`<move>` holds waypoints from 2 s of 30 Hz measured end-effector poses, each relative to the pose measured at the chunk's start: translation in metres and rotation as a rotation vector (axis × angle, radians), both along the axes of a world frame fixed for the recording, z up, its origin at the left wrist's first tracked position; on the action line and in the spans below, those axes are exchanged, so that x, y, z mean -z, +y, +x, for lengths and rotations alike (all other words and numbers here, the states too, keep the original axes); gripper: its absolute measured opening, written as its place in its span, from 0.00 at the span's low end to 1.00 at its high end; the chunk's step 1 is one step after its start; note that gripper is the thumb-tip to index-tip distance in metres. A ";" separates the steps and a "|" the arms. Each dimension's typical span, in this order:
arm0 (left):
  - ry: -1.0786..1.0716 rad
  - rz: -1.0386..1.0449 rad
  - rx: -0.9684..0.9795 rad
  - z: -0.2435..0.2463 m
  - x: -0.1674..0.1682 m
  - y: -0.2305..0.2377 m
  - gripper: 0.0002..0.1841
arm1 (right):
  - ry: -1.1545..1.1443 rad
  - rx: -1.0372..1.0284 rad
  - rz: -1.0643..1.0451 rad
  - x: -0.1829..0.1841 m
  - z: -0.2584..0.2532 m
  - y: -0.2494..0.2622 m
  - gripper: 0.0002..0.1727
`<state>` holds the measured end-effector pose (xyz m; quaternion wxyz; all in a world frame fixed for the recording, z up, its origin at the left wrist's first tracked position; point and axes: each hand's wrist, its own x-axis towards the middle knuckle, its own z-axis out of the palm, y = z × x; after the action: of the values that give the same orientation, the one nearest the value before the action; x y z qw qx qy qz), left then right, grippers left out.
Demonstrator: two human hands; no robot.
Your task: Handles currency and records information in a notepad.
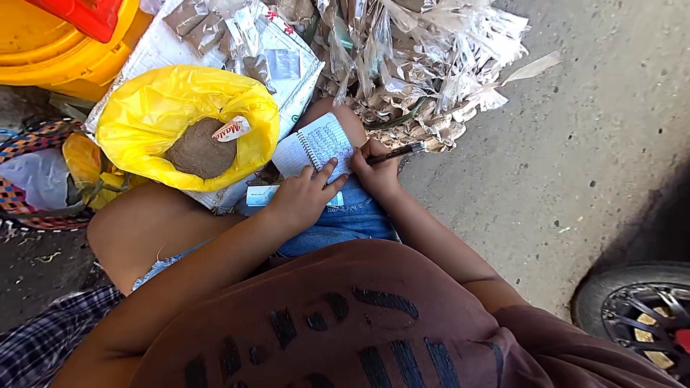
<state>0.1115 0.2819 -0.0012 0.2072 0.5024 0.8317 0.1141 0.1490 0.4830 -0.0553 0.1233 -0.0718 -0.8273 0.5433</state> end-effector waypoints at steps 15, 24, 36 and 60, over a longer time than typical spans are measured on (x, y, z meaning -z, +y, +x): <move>0.016 -0.005 0.009 0.001 0.001 0.000 0.34 | 0.011 0.072 -0.036 0.000 0.003 -0.003 0.17; -0.017 0.020 0.025 -0.004 -0.006 0.004 0.32 | 0.008 0.143 -0.194 -0.005 -0.002 0.004 0.17; -0.101 -0.236 0.071 -0.007 -0.020 0.030 0.35 | 0.028 0.075 -0.180 0.000 0.001 0.004 0.15; -0.122 -0.177 0.032 -0.006 -0.014 0.025 0.36 | 0.001 0.109 -0.124 0.004 0.002 0.005 0.18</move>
<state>0.1053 0.3070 0.0127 0.3030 0.4873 0.8162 0.0673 0.1515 0.4878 -0.0595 0.1486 -0.1238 -0.7870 0.5859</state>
